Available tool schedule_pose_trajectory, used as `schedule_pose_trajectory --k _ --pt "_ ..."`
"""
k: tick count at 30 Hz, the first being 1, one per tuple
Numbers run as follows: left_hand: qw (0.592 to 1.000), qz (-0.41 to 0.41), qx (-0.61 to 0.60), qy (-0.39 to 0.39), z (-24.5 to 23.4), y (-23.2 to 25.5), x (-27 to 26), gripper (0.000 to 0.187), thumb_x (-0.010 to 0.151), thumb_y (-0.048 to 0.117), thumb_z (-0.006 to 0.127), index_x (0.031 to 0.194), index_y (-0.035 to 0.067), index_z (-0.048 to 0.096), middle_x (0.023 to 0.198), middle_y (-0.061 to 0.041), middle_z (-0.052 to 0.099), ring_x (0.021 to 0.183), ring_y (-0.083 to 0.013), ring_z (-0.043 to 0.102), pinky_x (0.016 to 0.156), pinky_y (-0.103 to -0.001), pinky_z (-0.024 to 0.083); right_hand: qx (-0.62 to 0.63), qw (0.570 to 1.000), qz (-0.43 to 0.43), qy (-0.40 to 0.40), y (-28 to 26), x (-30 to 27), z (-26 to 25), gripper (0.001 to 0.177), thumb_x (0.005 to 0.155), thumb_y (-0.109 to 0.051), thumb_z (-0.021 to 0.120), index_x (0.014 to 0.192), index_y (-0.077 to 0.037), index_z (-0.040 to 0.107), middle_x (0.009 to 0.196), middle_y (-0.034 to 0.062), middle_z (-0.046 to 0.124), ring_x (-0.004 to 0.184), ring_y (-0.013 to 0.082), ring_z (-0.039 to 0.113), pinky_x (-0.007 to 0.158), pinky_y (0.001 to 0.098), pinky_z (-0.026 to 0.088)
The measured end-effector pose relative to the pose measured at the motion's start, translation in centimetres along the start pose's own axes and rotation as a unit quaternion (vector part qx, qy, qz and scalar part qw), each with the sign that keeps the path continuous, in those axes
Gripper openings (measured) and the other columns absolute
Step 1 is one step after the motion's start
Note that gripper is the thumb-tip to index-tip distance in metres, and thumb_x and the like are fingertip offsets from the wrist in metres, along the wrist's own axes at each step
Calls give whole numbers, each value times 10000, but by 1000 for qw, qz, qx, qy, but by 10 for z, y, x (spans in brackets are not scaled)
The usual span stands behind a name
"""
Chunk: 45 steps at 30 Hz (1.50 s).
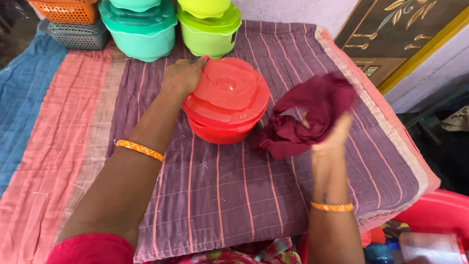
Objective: The person wipes the exterior of stacked red plastic containers with a maroon cloth. They rotate the stack to clean all sides, then place it aside. The person then picks up a smaller red container and wipes it with the same cloth before placing it with the others.
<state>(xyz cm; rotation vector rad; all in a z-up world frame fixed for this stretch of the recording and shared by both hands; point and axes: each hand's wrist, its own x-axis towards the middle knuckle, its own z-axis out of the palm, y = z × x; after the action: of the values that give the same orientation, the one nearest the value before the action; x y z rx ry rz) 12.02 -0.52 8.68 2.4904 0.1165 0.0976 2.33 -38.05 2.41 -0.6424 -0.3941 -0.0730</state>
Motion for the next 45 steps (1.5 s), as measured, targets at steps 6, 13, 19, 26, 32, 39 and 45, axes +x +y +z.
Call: schedule_pose_trajectory --k 6,13,19,26,32,39,45 --pt "990 -19 -140 4 33 -37 42 695 1020 569 422 1324 -15 643 1302 -303 637 1260 -422 602 1066 -495 464 -398 912 95 -7 6 4 112 640 1030 -500 363 1473 -54 484 1455 185 552 1338 379 510 1106 529 427" --pt "759 -25 -608 -230 60 -91 76 390 1098 320 504 1271 -2 642 1118 -137 742 1007 -256 673 913 -399 556 -886 371 40 -274 142 32 210 784 1072 -603 222 1580 -16 332 1635 269 247 1542 425 128 1247 529 40" --pt "769 7 -615 -173 79 -97 83 349 1011 261 506 1231 52 679 1084 -94 749 949 -218 700 833 -366 569 -879 407 98 -229 151 104 188 853 977 -685 124 1591 -113 280 1679 117 177 1567 303 76 1231 558 3" --pt "882 22 -468 -47 53 -62 39 318 994 284 558 1124 49 728 1022 -81 760 870 -205 695 734 -344 536 -900 395 161 -85 115 142 156 888 971 -755 148 1607 -161 321 1679 125 305 1569 294 237 1271 561 100" --pt "837 -7 -545 -37 52 -41 22 247 966 196 551 1012 16 713 874 -77 716 751 -208 650 654 -385 532 -896 408 175 -22 69 91 135 947 935 -774 231 1625 -126 201 1628 225 269 1537 402 159 1227 621 22" --pt "959 -17 -283 1 41 -29 30 282 962 192 513 1064 1 694 874 -148 691 750 -266 628 670 -444 502 -938 309 -56 -146 96 21 140 775 1105 -525 303 1582 84 263 1679 334 209 1594 493 116 1287 573 85" --pt "977 164 -52 125 59 -50 66 332 1020 296 516 1125 19 665 1051 -265 682 970 -466 636 834 -557 491 -894 399 74 -190 133 88 159 736 1034 -543 281 1620 -109 185 1647 301 130 1535 466 95 1236 529 80"
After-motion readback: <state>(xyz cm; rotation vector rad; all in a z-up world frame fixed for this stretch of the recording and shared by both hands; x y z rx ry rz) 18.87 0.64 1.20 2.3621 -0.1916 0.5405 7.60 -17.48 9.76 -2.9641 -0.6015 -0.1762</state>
